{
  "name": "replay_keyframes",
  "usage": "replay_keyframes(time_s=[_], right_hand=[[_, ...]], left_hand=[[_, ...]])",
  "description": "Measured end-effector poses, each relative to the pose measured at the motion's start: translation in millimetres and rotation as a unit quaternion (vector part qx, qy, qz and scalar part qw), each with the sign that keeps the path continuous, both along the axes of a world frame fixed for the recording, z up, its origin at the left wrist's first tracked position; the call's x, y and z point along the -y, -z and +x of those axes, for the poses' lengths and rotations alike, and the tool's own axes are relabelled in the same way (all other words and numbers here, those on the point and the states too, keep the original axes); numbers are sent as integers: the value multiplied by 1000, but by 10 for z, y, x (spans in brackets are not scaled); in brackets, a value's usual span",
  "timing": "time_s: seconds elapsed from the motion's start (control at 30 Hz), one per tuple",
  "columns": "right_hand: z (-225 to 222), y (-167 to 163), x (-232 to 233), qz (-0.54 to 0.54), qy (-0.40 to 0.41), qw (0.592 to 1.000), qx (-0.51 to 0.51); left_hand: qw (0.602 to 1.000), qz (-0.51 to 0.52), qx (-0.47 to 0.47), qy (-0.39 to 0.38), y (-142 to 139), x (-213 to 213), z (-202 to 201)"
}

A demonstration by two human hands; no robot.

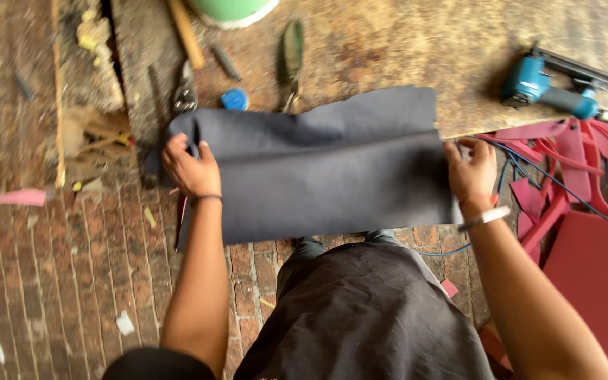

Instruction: The person wraps gray fabric over a foam panel on the floor, folds and tucks the fabric edges, and uses a pneumatic nail gun to staple the fabric to the panel. They press the fabric taut, reposition the panel, and continue stapling along the edge, then lift the finished panel aside and start covering another panel.

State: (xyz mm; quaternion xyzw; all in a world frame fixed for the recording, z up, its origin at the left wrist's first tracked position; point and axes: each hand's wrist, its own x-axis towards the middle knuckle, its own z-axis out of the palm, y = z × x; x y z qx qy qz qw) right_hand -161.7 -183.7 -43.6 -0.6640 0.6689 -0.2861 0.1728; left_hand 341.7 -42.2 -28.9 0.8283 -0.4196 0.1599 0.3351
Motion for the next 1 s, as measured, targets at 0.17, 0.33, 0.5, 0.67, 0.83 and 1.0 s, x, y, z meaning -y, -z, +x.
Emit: replay_keyframes(time_s=[0.17, 0.33, 0.5, 0.67, 0.83, 1.0], right_hand=[[-235, -394, -850, 121, 68, 990, 29], [-195, -559, -1117, 136, 49, 989, -24], [-140, -522, -1217, 225, 85, 971, 3], [-186, -457, -1270, 327, 121, 935, 69], [-245, -437, -1288, 371, 122, 918, 64], [-316, -407, -1280, 400, 128, 904, 79]], left_hand=[[867, 71, -235, 433, -158, 502, -1720], [705, 180, -111, 677, -63, 1291, -2884], [609, 243, 5, 755, 81, 1880, -3271], [528, 358, 54, 768, 20, 2227, -3379], [500, 375, 99, 774, -29, 2219, -3490], [555, 363, 100, 742, 16, 2043, -3516]])
